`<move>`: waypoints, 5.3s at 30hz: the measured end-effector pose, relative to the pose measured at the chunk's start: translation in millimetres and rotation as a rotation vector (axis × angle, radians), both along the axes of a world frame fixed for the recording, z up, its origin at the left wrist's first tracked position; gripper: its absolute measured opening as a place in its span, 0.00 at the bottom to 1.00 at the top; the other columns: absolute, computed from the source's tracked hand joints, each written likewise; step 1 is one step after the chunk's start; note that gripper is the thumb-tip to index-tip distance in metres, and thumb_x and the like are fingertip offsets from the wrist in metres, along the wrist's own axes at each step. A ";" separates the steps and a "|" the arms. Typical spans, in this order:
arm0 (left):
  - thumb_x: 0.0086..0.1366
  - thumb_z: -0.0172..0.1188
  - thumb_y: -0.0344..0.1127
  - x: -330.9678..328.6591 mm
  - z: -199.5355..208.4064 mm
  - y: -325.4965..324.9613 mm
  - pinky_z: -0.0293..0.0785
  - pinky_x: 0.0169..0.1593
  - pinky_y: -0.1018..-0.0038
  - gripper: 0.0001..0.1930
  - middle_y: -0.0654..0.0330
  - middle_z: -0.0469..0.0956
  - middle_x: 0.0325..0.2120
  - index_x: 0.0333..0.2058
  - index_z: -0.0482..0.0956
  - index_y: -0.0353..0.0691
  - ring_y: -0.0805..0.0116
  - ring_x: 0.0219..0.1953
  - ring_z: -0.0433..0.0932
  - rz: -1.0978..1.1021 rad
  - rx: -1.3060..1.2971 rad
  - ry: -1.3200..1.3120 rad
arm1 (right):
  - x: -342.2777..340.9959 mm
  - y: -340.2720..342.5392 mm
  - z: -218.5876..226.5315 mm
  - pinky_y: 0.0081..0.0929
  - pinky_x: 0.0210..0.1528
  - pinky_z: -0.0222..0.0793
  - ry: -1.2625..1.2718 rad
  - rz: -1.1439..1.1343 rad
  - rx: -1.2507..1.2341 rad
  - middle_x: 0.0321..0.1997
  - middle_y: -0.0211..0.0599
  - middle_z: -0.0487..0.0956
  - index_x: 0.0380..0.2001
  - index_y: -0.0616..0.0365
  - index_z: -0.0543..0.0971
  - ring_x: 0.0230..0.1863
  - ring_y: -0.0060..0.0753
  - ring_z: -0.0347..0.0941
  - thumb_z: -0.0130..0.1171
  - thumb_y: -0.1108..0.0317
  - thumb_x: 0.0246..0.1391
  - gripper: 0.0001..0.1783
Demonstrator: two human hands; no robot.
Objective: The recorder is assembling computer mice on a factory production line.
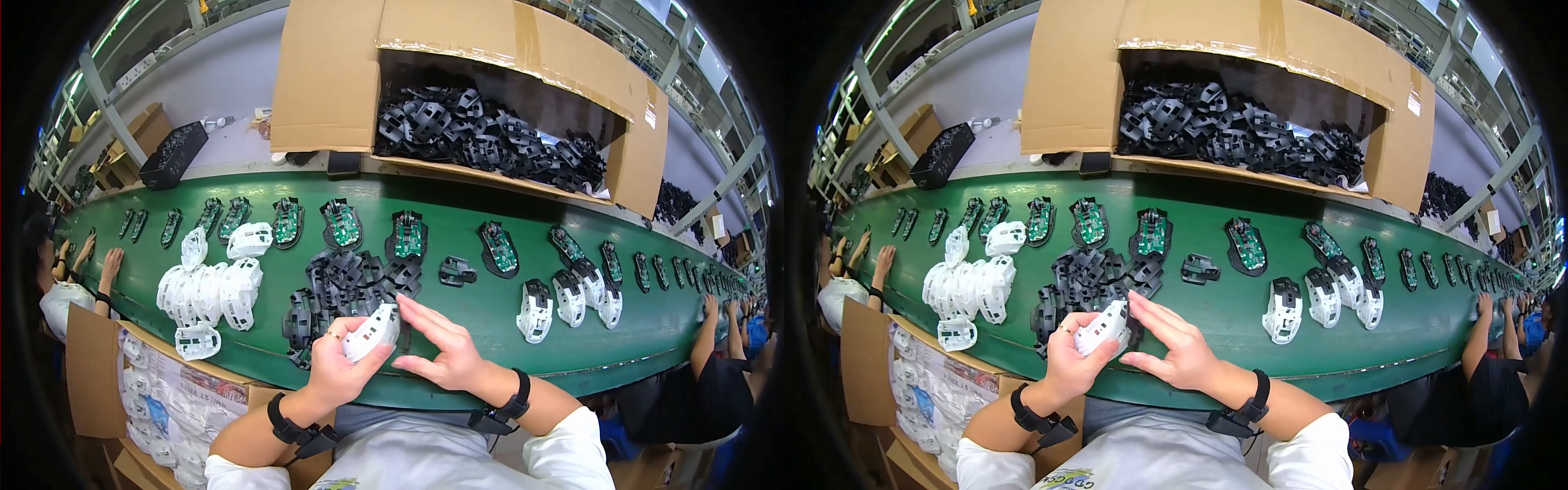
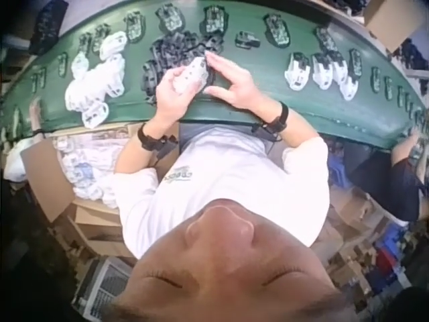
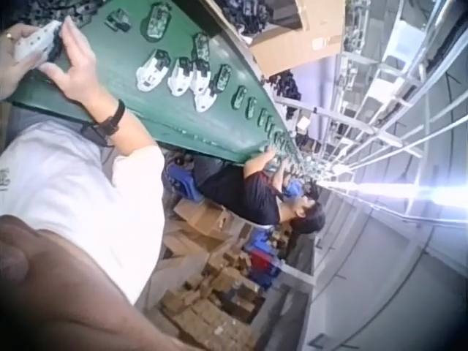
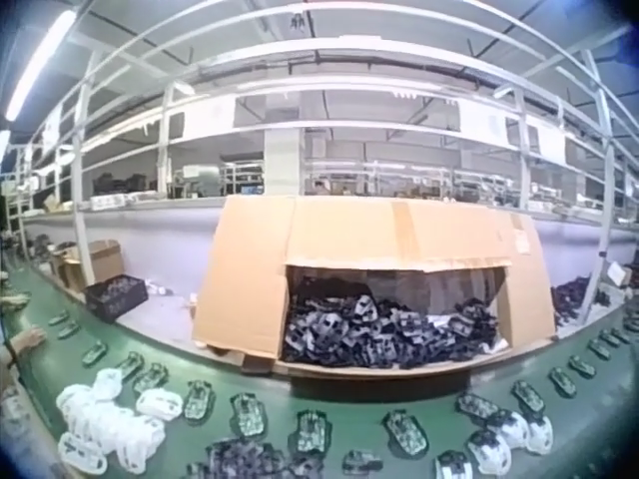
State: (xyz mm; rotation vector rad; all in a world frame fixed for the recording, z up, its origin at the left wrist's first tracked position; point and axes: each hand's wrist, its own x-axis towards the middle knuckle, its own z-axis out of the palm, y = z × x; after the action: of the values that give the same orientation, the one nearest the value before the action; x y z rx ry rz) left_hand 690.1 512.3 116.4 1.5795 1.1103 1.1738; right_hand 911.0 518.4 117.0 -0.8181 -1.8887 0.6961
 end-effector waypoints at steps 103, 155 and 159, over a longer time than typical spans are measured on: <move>0.49 0.82 0.50 -53.1 18.3 -10.8 0.78 0.29 0.72 0.29 0.57 0.82 0.25 0.39 0.80 0.34 0.67 0.23 0.83 -0.229 0.222 0.391 | -61.9 6.9 -21.6 0.31 0.58 0.77 0.213 0.415 -0.907 0.48 0.36 0.81 0.52 0.67 0.76 0.50 0.26 0.79 0.77 0.73 0.47 0.29; 0.43 0.79 0.30 -91.2 37.1 40.4 0.80 0.50 0.65 0.41 0.46 0.77 0.54 0.59 0.72 0.35 0.45 0.46 0.81 -0.098 0.549 0.443 | -77.2 18.1 16.4 0.24 0.48 0.79 0.329 0.016 -0.448 0.64 0.44 0.71 0.62 0.66 0.73 0.50 0.30 0.80 0.56 0.71 0.68 0.22; 0.43 0.75 0.28 -89.5 28.6 38.6 0.80 0.43 0.65 0.40 0.47 0.77 0.56 0.60 0.74 0.33 0.53 0.40 0.81 -0.047 0.804 0.586 | -88.1 19.0 0.8 0.30 0.54 0.81 0.382 -0.019 -0.397 0.64 0.47 0.71 0.61 0.66 0.74 0.52 0.33 0.79 0.54 0.68 0.70 0.21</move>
State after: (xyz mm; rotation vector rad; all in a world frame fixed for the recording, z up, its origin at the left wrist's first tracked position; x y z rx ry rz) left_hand 600.6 550.9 145.0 2.6796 0.9788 1.2335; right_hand 822.9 537.4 117.8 -0.8729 -1.4173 1.1509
